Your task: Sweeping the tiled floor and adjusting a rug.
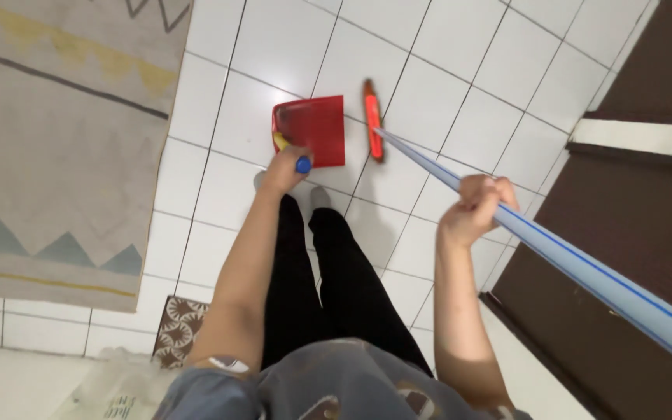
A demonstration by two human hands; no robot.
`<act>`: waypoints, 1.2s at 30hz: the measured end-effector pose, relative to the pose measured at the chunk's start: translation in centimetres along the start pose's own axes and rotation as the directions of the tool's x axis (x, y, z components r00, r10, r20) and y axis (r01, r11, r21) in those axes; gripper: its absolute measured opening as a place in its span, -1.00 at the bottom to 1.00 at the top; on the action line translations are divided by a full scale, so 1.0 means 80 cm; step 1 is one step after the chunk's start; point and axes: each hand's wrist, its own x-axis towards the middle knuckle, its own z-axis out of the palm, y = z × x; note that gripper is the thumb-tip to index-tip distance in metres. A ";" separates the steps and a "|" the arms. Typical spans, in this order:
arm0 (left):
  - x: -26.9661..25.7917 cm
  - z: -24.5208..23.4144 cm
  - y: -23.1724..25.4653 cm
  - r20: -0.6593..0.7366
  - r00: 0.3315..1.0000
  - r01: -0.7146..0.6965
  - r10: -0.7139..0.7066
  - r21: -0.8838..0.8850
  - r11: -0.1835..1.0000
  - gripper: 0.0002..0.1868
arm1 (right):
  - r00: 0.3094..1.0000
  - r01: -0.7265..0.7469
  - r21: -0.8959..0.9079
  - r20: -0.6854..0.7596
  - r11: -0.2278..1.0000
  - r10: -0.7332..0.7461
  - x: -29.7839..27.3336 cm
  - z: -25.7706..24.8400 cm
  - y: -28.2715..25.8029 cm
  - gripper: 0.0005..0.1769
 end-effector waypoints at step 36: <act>0.021 -0.117 -0.041 0.054 0.998 0.025 -0.019 -0.126 0.992 -0.70 | 0.998 0.046 -0.017 -0.052 0.999 -0.046 0.025 0.111 -0.070 -0.60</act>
